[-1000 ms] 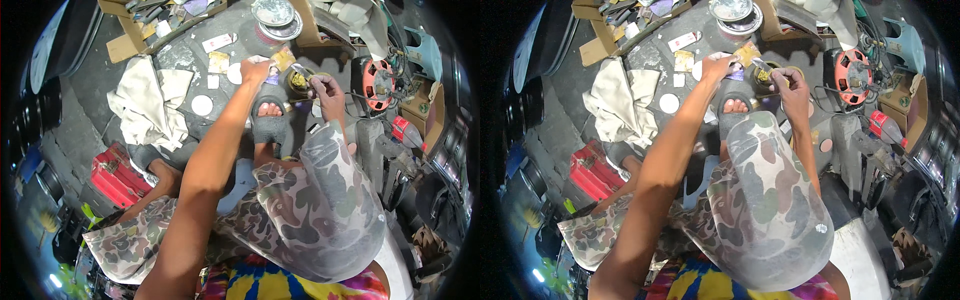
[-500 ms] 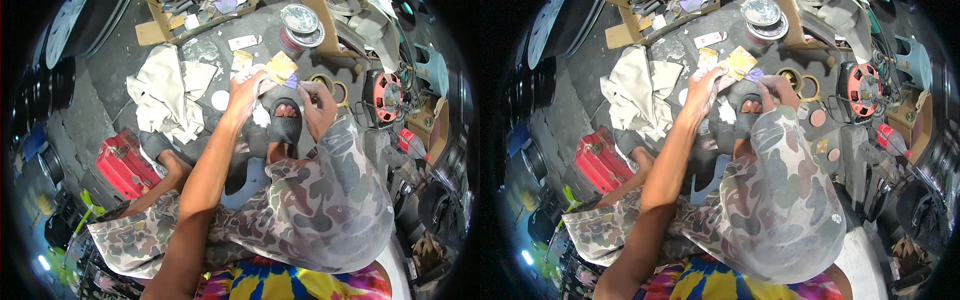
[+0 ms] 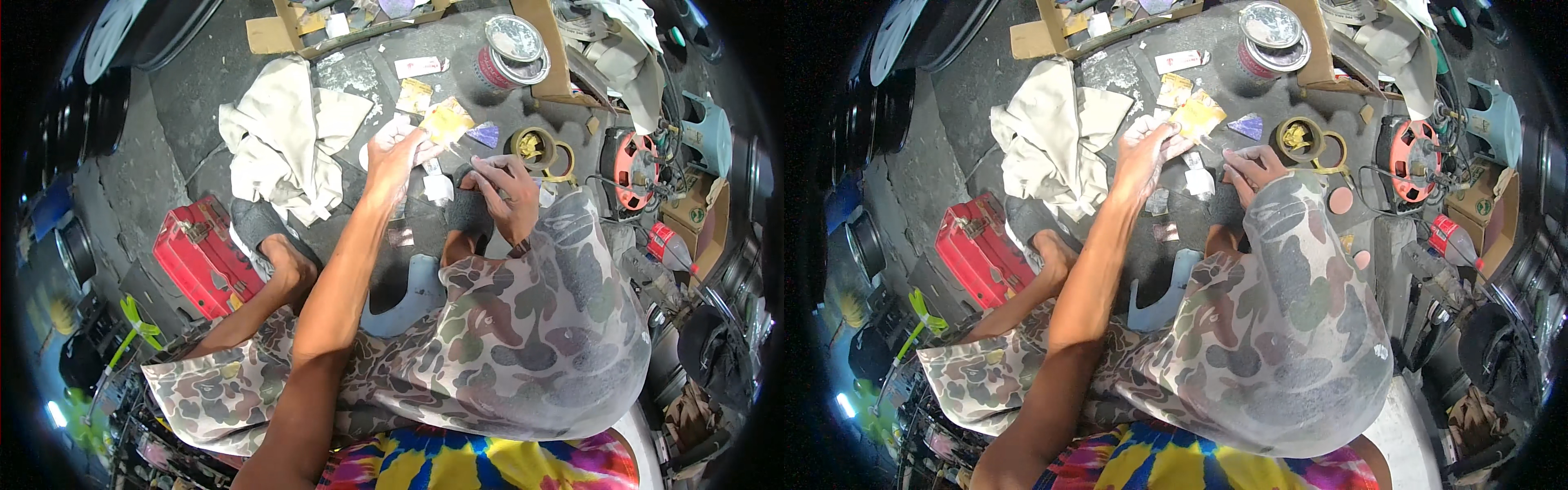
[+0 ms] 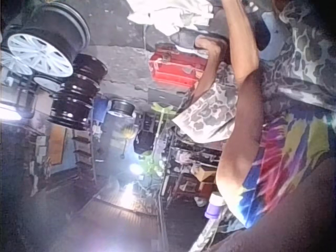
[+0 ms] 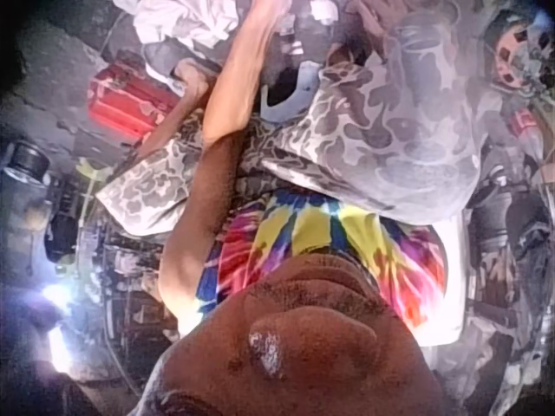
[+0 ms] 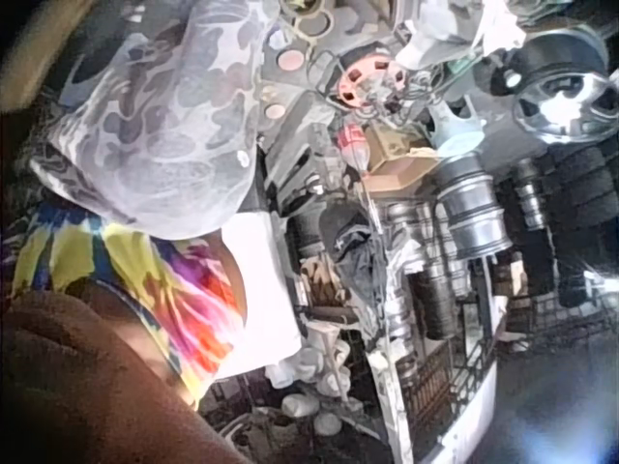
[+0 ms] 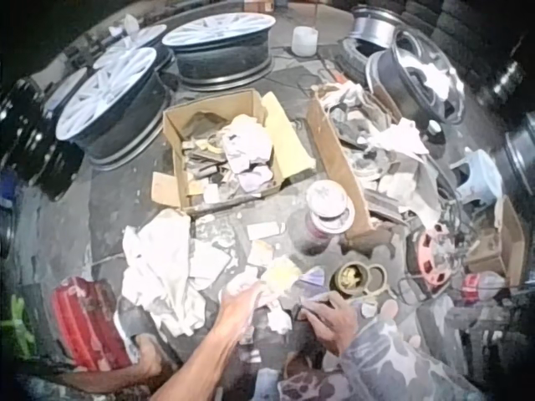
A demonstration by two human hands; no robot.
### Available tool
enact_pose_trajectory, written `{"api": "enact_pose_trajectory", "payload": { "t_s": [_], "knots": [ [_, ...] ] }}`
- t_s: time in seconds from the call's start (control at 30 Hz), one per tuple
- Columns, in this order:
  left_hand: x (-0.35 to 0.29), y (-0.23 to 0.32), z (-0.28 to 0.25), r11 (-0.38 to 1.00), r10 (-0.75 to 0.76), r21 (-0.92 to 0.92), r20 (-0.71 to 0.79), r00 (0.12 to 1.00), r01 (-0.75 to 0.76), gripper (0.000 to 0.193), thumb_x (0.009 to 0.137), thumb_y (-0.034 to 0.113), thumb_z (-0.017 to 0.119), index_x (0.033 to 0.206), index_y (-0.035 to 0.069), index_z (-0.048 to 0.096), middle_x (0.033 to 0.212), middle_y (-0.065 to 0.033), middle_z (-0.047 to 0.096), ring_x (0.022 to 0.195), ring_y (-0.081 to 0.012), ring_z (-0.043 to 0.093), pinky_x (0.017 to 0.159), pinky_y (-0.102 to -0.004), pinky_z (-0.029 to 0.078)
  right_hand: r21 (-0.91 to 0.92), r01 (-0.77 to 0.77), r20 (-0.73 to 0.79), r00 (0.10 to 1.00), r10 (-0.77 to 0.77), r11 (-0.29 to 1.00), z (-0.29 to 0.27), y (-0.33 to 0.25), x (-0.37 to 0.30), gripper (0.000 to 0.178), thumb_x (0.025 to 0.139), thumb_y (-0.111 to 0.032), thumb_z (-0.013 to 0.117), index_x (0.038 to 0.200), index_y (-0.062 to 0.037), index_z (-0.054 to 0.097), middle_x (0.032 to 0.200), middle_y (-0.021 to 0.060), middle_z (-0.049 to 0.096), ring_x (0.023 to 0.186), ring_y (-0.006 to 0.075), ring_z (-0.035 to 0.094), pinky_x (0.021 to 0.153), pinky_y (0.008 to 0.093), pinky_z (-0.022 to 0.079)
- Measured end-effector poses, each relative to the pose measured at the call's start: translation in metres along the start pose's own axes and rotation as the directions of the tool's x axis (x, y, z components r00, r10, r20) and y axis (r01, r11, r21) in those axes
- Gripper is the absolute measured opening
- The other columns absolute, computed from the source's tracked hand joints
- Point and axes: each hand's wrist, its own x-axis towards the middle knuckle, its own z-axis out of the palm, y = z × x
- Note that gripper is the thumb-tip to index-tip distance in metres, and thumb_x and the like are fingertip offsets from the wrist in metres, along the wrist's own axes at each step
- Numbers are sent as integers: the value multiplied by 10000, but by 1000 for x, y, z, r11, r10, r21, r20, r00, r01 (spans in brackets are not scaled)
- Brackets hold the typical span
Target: Sanding and applying filler to a car wheel center cap for restoration.
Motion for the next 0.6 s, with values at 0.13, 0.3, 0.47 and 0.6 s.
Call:
{"api": "enact_pose_trajectory", "payload": {
  "t_s": [0.13, 0.3, 0.47, 0.6],
  "knots": [
    [1, 1, -14, 997, 72, 21, 22, 997, -73, 50, 923, -19, 630, 933, -66, 614, 1008, -200, 688, 899, -297, 727, 836, -402, 639, 332, -242, 21, 968, 250, 912, 3, -8, -2, 203, 920, -42, 674, 1097, 45, 720, 895, 76, 683, 748, 141, 626, 689, 266, 495],
    [-9, 15, 4, 996, 82, -22, 75, 994, -81, 40, 926, -16, 643, 937, -50, 625, 998, -180, 688, 906, -272, 722, 822, -384, 638, 641, -554, 154, 771, 618, 531, 4, -23, 12, 212, 961, -84, 654, 1077, 84, 708, 817, 94, 691, 686, 101, 578, 634, 228, 456],
    [-11, 23, 2, 986, 151, 65, 38, 988, -153, 31, 923, -33, 646, 944, -49, 630, 992, -164, 689, 902, -249, 715, 828, -387, 637, 621, -573, 192, 773, 605, 534, 0, -20, 3, 220, 964, -74, 657, 1111, 87, 683, 827, 96, 682, 706, 116, 601, 656, 234, 477],
    [-16, 30, 7, 980, 144, 122, 107, 984, -157, 63, 922, -37, 649, 967, -50, 608, 957, -136, 670, 891, -231, 707, 822, -384, 639, 587, -408, 15, 869, 495, 699, -6, -30, 16, 178, 938, -4, 656, 1086, 87, 693, 904, 110, 675, 738, 124, 624, 681, 238, 489]
  ]
}}
